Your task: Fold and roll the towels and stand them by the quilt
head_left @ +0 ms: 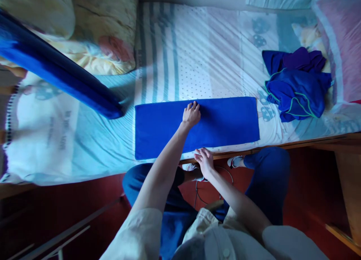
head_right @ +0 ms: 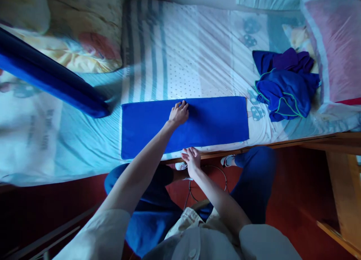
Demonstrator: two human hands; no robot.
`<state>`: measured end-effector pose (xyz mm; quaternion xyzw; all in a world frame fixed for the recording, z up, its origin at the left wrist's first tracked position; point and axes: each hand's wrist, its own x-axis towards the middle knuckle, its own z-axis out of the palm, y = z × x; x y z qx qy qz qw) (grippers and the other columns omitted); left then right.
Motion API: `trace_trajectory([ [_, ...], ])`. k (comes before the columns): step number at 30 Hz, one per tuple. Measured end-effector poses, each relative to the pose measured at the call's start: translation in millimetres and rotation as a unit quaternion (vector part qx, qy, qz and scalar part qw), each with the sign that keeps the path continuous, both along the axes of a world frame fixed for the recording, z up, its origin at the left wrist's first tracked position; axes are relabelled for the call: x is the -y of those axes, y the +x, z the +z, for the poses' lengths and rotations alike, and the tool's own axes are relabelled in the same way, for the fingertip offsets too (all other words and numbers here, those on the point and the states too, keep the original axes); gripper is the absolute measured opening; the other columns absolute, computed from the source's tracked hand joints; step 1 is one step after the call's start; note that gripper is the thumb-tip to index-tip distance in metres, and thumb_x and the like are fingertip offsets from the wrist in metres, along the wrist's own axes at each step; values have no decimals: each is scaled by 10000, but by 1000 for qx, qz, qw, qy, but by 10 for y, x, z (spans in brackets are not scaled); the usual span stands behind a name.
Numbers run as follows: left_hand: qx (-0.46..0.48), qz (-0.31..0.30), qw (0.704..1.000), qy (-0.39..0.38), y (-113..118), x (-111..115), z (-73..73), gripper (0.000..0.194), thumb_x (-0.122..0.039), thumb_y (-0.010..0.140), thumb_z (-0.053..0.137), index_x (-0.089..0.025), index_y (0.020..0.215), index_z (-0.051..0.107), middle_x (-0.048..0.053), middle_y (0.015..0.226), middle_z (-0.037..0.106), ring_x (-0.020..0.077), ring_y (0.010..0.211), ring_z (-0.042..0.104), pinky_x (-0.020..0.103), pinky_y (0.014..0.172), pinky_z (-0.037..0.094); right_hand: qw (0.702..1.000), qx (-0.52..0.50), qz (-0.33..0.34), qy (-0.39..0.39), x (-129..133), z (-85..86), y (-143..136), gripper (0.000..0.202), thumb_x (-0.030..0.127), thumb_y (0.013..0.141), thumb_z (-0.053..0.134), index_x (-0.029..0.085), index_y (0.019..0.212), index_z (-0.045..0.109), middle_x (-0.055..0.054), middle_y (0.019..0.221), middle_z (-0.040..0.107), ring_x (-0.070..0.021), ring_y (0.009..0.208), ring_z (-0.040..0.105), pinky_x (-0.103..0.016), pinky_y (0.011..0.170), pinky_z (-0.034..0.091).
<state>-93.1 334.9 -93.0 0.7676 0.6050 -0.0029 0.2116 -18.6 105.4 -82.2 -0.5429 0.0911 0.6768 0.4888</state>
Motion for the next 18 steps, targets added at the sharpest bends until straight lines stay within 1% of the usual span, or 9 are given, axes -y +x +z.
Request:
trace_trajectory([
  [3,-15,-20,1000,-18,75,-267,116,513,-194,980,370,-152,1456,558,183,1574,486,384,1400,449,572,1073,485,996,-50,-50,-46,-4,0,-57,344,322,786,838,246,1020,598,-39,1027,790,-151,831,744,-297,801,601],
  [6,-27,-24,999,-27,145,-449,192,495,-165,988,368,-158,1450,547,186,1463,576,342,1323,511,504,1020,526,991,-64,-89,-73,-47,-13,-139,296,324,840,798,268,1025,573,-28,1116,785,-129,851,733,-263,762,595],
  [9,-43,-10,999,-29,224,-553,210,452,-194,996,443,-185,1434,556,174,1417,583,300,1283,545,434,1010,524,991,-60,-85,-88,-92,-24,-187,248,356,875,774,259,997,581,-31,1105,787,-119,816,721,-243,719,590],
  [12,-61,2,997,-57,295,-614,196,382,-237,999,503,-197,1362,613,166,1417,556,292,1257,575,405,999,516,991,-47,-77,-99,-95,-28,-172,243,379,883,772,238,1000,614,-42,1031,791,-121,783,716,-244,713,593],
  [15,-76,31,993,-84,331,-660,188,332,-273,1003,517,-199,1296,654,167,1405,556,306,1236,603,398,974,516,991,-42,-76,-98,-73,-39,-124,258,368,860,797,223,1000,634,-40,975,787,-119,752,708,-247,713,596],
  [18,-77,56,991,-95,331,-695,210,311,-287,988,546,-212,1263,670,159,1342,613,316,1198,631,404,960,516,993,-41,-67,-90,-65,-63,-92,287,372,816,831,220,973,645,-31,940,778,-117,725,690,-242,683,587],
])
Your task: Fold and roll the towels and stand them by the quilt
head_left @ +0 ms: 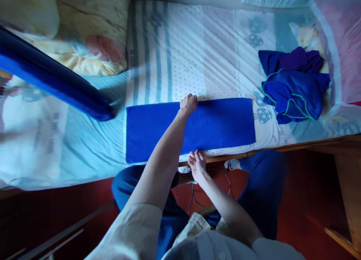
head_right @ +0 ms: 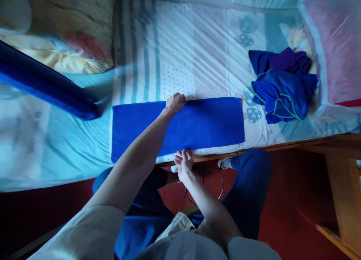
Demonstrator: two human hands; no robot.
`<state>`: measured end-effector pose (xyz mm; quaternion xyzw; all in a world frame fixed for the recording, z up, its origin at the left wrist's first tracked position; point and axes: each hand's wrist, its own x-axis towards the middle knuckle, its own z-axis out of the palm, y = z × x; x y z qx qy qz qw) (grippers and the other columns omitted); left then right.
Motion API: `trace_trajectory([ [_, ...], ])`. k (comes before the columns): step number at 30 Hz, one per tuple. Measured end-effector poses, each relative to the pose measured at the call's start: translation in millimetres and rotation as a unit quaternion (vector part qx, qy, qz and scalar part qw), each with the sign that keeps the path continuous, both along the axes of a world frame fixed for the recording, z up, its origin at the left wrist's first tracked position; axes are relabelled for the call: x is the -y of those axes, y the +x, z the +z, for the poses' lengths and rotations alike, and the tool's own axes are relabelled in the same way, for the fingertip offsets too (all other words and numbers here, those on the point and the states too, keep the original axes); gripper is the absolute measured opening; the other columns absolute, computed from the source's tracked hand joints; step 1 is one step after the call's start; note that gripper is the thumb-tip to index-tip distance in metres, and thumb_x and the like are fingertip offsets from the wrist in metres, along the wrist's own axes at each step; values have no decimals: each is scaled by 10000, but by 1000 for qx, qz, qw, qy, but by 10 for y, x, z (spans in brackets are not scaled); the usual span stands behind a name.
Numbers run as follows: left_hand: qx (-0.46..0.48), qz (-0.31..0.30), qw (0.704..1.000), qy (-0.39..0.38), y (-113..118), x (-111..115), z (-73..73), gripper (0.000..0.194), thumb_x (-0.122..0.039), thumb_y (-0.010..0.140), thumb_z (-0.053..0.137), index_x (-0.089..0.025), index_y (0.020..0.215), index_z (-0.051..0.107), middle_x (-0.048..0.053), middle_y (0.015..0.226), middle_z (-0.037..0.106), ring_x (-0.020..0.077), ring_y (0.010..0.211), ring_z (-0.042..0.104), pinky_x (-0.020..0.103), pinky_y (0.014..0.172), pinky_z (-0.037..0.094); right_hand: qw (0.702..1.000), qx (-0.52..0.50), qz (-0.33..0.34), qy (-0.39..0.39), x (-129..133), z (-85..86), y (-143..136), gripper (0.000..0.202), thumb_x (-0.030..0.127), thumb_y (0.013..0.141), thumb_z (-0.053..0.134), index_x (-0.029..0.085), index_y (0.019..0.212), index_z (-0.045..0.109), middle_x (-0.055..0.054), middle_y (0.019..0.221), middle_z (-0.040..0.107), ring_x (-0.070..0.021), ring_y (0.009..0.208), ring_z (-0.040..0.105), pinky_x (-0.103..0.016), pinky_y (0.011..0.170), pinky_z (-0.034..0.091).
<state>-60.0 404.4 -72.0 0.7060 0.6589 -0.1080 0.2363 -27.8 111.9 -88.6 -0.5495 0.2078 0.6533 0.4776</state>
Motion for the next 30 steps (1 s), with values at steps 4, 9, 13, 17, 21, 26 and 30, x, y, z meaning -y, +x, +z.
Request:
trace_trajectory([
  [4,23,30,999,23,-26,-2,115,270,-276,961,570,-204,1190,695,161,1197,692,335,1123,665,439,936,521,999,30,8,10,-7,0,27,293,385,761,858,219,864,639,-17,860,747,-116,722,667,-228,672,570],
  [9,78,39,990,110,-61,48,461,250,-250,911,579,-224,1126,703,128,1068,735,308,1036,688,420,896,539,995,85,9,56,73,156,188,321,407,675,887,224,812,662,-28,864,726,-171,882,707,-268,776,590],
  [13,123,52,980,148,-84,134,908,235,-229,892,580,-226,1095,698,103,1025,758,275,1024,687,380,886,532,984,135,-7,115,199,398,528,425,494,567,932,234,785,676,-37,831,724,-228,919,711,-353,861,606],
  [17,187,65,965,174,-169,314,1423,188,-216,864,606,-199,1022,706,99,956,772,259,978,698,359,866,532,964,208,4,166,259,733,1049,475,530,514,944,248,770,660,2,761,699,-209,812,691,-379,844,595],
  [21,290,101,930,202,-335,568,1866,134,-225,785,668,-184,907,704,83,845,770,231,848,712,329,819,540,924,297,16,239,164,1160,1619,484,470,505,934,222,793,635,65,628,601,-133,649,612,-291,691,538],
  [26,444,129,859,221,-578,920,2258,196,-304,706,698,-163,841,719,69,757,748,218,781,708,284,722,528,856,376,82,345,-72,1811,2135,494,400,557,903,191,980,753,-4,799,730,-151,722,645,-288,687,529],
  [30,504,134,817,245,-750,1198,2537,321,-386,671,742,-136,870,764,78,760,738,210,777,692,268,692,514,818,408,98,395,-266,2271,2306,433,423,558,910,186,901,797,-60,917,784,-212,877,713,-339,804,576],
])
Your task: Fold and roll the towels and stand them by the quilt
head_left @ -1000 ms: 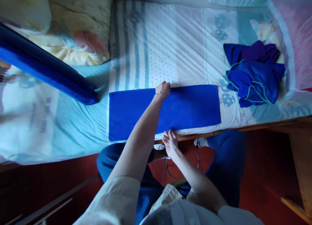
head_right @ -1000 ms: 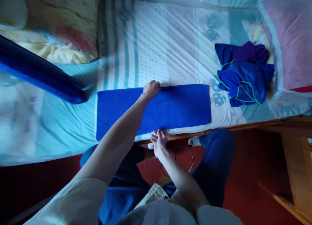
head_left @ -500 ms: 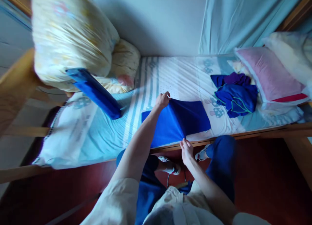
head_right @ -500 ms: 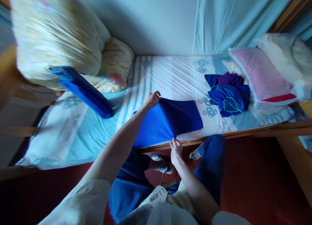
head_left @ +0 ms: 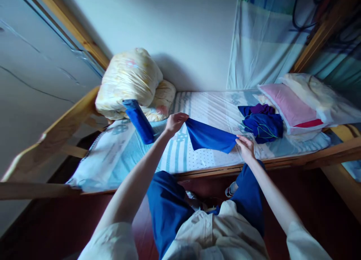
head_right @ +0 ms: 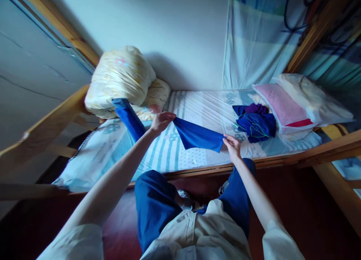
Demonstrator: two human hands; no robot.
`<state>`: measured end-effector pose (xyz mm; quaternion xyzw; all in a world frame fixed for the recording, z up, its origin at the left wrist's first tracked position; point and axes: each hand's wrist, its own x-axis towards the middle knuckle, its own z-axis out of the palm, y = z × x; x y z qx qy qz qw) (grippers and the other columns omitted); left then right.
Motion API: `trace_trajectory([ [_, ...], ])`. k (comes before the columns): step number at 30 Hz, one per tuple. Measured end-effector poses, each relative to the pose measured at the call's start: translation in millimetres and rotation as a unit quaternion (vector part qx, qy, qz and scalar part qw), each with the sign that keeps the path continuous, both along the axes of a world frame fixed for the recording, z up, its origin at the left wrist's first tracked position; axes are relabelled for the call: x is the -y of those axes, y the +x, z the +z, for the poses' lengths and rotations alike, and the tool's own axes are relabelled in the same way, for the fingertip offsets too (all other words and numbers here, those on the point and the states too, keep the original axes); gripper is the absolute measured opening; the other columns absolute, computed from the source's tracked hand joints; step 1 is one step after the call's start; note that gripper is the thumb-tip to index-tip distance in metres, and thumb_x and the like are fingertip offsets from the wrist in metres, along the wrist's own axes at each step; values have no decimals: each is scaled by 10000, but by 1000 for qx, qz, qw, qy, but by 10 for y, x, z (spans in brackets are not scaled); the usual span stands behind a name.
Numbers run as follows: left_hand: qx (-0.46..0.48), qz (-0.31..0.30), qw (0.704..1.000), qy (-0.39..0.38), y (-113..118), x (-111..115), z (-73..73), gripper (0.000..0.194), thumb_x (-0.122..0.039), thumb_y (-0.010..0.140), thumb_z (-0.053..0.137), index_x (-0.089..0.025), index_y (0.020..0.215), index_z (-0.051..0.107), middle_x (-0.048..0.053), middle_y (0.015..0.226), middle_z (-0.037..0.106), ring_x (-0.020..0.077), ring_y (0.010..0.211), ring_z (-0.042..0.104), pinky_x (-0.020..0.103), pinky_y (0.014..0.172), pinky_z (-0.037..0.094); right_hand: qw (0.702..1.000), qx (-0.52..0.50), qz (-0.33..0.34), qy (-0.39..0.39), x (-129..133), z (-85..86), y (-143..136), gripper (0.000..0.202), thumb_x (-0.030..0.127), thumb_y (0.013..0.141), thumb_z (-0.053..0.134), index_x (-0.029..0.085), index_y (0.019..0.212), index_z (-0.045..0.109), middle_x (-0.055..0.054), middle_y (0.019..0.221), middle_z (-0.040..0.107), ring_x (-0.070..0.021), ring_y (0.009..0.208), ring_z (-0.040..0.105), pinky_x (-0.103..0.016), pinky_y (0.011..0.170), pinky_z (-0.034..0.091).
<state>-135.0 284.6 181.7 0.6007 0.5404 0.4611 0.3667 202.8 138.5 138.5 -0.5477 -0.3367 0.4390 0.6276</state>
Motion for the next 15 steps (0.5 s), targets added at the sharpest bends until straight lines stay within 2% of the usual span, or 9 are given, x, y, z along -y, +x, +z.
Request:
trace_trajectory([
  [3,25,6,1000,8,-103,187,200,400,-389,630,785,-124,930,788,72,764,726,195,746,676,260,657,504,999,15,2,34,-125,256,36,436,488,563,918,185,853,799,-76,916,792,-235,907,728,-368,830,592],
  [7,36,17,999,17,-198,382,394,433,-340,596,799,-124,971,800,79,816,748,192,748,680,268,668,521,998,22,16,62,-213,493,50,494,508,515,952,186,852,789,-55,853,786,-192,818,717,-347,821,589],
  [11,12,50,998,32,-249,525,477,352,-310,588,792,-133,892,807,88,819,768,214,772,700,286,704,548,996,40,34,71,-211,619,65,523,481,492,970,180,877,785,-39,822,778,-155,756,697,-308,787,576],
  [15,-6,54,998,32,-285,663,481,320,-333,582,799,-158,850,809,84,797,773,230,772,708,288,659,548,996,47,39,65,-171,671,107,506,455,473,983,176,842,778,-35,796,771,-147,741,694,-298,782,574],
])
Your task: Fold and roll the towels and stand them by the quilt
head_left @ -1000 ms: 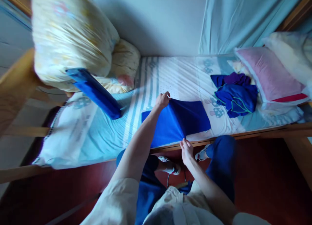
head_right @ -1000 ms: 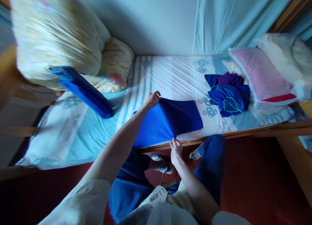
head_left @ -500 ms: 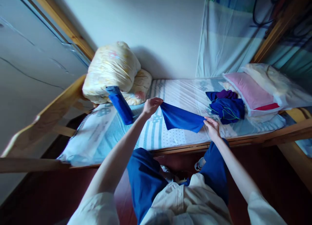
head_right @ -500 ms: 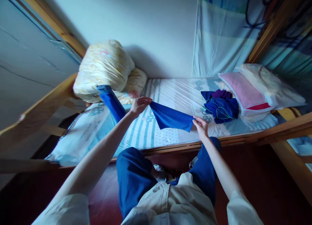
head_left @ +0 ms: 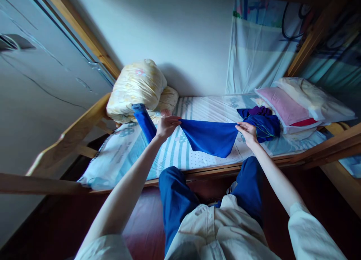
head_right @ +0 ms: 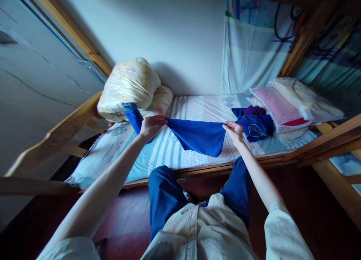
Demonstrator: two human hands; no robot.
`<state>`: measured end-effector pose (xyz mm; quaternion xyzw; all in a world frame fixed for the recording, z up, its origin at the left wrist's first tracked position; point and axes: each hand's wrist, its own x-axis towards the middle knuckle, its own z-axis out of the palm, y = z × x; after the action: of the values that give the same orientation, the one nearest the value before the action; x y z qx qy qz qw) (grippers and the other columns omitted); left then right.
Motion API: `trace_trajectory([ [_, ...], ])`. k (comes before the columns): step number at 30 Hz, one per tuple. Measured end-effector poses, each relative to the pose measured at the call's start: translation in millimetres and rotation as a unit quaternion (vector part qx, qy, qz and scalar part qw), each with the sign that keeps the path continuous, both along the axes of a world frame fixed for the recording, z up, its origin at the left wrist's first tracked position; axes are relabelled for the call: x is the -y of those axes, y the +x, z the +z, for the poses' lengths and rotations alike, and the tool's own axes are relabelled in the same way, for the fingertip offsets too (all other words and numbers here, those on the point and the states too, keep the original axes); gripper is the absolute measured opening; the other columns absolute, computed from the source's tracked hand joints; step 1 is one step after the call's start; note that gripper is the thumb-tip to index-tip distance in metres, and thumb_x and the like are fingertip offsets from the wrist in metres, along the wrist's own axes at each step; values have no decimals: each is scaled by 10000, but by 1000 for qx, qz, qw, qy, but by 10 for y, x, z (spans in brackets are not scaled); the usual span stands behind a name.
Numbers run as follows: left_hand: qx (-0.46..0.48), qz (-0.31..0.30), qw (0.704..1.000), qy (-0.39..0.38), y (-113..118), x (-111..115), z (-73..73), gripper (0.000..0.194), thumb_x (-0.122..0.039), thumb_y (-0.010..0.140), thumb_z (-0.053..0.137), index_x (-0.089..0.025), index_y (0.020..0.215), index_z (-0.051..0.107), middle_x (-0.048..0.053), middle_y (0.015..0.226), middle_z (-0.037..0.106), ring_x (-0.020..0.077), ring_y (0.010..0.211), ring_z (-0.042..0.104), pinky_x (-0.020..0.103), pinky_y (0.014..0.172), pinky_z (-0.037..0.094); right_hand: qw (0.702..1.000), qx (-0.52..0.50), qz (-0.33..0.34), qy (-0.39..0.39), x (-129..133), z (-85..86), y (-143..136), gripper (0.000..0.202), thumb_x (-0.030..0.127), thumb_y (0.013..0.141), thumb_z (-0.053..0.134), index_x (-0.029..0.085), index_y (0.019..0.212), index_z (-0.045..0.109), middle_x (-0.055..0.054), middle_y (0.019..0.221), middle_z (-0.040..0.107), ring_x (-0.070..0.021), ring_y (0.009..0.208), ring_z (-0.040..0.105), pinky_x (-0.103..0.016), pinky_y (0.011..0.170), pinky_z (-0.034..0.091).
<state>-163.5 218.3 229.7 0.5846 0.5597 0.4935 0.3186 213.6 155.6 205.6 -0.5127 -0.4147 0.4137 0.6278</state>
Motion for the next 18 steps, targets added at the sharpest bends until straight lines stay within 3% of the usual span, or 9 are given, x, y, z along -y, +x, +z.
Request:
trace_trajectory([
  [9,93,1,995,-46,-31,448,-82,627,-589,508,890,-131,930,812,100,789,757,218,744,679,306,650,538,999,5,51,-13,203,44,128,483,407,454,1000,171,817,786,-55,823,791,-165,756,717,-303,760,575],
  [13,120,37,990,-70,-66,721,-137,555,-552,509,905,-157,890,825,101,810,769,206,729,668,304,627,532,998,9,50,-24,354,35,163,456,383,486,1002,171,835,798,-59,841,795,-179,779,726,-323,774,587],
  [18,103,52,989,-94,-196,1171,-221,463,-532,508,913,-206,824,824,103,823,787,279,833,725,389,738,595,997,-8,52,-48,558,-3,243,435,343,503,1010,171,843,801,-67,835,790,-208,832,741,-369,829,598],
])
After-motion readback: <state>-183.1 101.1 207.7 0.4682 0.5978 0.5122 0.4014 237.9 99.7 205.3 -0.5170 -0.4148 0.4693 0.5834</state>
